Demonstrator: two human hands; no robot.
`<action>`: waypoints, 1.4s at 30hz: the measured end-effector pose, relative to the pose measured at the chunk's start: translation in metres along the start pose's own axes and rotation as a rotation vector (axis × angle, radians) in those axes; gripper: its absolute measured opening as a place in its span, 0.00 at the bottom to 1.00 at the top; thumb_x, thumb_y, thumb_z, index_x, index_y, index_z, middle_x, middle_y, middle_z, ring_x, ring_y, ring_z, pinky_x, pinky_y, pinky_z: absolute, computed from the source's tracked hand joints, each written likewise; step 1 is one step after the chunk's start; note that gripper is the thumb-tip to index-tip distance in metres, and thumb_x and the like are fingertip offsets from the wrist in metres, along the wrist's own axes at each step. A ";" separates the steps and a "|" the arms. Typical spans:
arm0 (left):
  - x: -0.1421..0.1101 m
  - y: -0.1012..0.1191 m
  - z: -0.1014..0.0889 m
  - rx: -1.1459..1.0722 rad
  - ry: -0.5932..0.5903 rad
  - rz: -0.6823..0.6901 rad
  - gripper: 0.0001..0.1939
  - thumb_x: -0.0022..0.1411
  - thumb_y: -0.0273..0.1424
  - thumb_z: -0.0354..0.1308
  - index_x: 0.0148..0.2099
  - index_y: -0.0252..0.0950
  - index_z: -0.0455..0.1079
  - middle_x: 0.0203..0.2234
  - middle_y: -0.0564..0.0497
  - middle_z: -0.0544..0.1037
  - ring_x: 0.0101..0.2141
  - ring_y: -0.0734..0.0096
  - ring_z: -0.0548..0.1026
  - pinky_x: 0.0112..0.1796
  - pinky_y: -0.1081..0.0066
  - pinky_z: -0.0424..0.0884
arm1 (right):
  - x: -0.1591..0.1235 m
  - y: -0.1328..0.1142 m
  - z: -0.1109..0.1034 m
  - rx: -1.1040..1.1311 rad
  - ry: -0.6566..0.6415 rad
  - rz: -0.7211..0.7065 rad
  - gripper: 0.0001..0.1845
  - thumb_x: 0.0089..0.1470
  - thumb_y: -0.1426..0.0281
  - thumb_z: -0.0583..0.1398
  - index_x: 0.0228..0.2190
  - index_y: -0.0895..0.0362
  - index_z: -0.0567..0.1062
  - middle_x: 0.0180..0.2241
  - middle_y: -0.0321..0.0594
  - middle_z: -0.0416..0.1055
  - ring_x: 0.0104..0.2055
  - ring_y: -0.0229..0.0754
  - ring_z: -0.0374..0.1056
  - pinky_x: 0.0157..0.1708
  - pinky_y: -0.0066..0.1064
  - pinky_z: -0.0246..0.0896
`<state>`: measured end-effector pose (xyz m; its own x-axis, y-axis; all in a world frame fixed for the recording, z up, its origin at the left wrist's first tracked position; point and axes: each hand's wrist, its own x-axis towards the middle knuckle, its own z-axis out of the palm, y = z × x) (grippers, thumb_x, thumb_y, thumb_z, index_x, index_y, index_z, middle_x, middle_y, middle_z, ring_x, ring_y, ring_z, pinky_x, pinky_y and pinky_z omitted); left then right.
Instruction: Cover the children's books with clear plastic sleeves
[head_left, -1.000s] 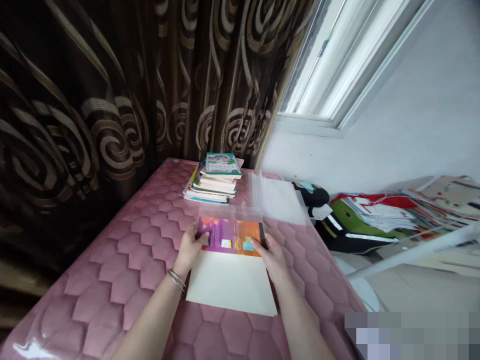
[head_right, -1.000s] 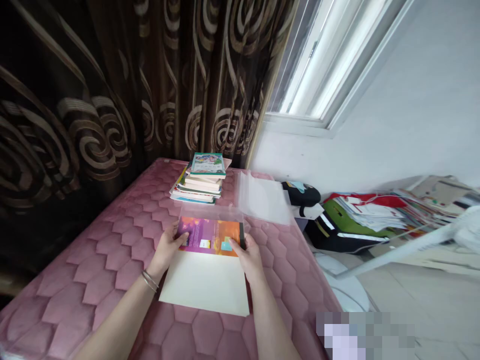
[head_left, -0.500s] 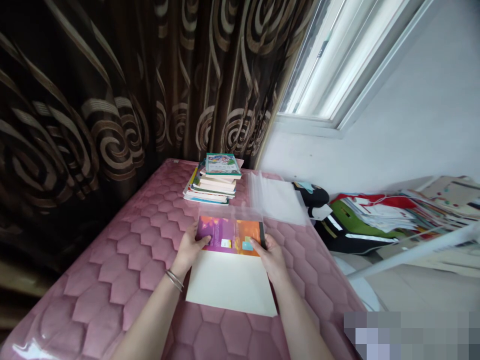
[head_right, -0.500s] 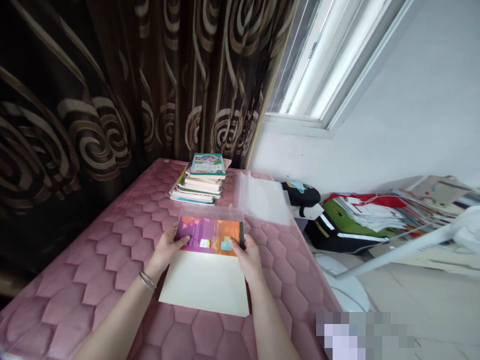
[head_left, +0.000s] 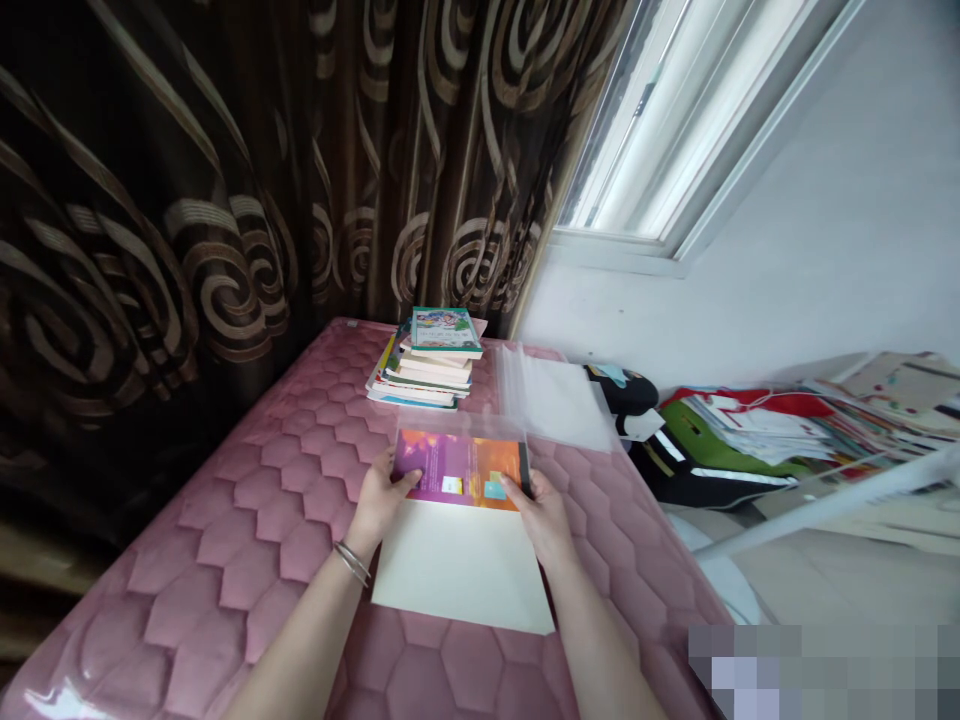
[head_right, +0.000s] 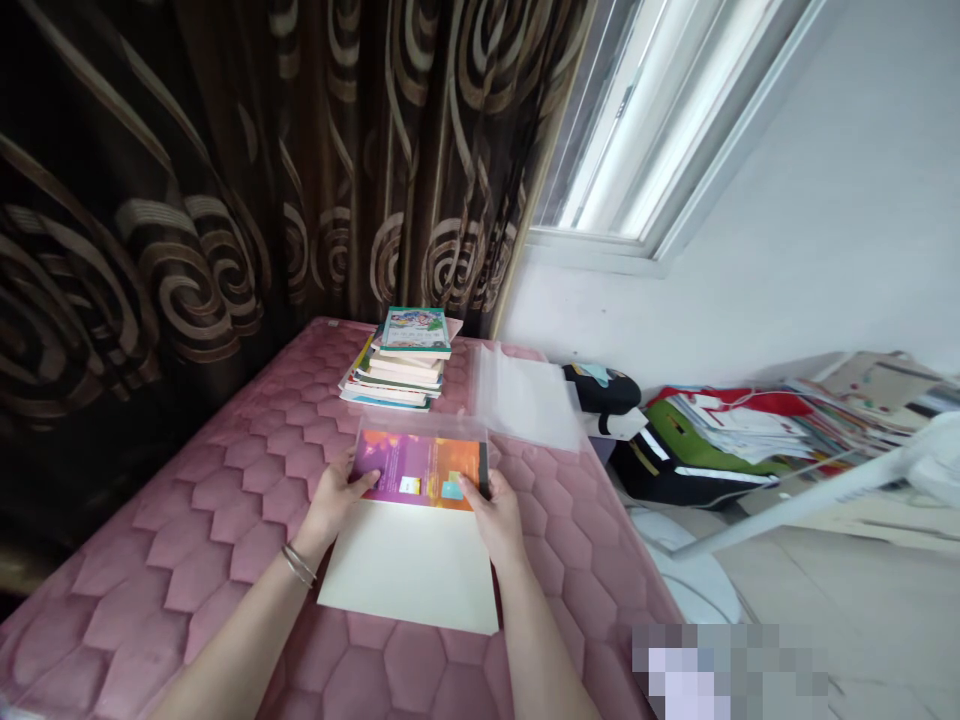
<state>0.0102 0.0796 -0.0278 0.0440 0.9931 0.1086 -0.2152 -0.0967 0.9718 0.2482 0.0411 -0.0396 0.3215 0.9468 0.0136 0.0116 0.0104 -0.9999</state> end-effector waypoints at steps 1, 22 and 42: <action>0.000 0.001 0.000 0.006 0.004 0.000 0.25 0.48 0.35 0.67 0.48 0.33 0.68 0.42 0.43 0.79 0.42 0.56 0.77 0.45 0.60 0.72 | 0.000 -0.001 0.000 0.007 -0.004 0.005 0.25 0.40 0.52 0.68 0.36 0.55 0.75 0.36 0.42 0.78 0.39 0.51 0.73 0.37 0.36 0.67; -0.006 0.015 0.000 0.034 -0.064 -0.023 0.24 0.48 0.33 0.65 0.49 0.34 0.66 0.45 0.46 0.77 0.46 0.60 0.75 0.47 0.65 0.69 | -0.003 -0.016 -0.004 0.016 -0.082 0.017 0.29 0.38 0.49 0.68 0.38 0.55 0.76 0.38 0.42 0.78 0.41 0.52 0.73 0.38 0.37 0.67; -0.002 0.001 -0.002 0.073 -0.047 0.004 0.23 0.52 0.39 0.64 0.48 0.34 0.66 0.41 0.47 0.78 0.42 0.60 0.76 0.43 0.66 0.71 | -0.003 -0.013 -0.003 -0.066 -0.043 0.020 0.27 0.40 0.50 0.66 0.37 0.56 0.79 0.34 0.41 0.79 0.39 0.53 0.73 0.35 0.36 0.67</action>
<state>0.0082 0.0775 -0.0278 0.0898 0.9886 0.1206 -0.1436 -0.1070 0.9838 0.2499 0.0367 -0.0267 0.2815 0.9595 -0.0080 0.0681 -0.0283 -0.9973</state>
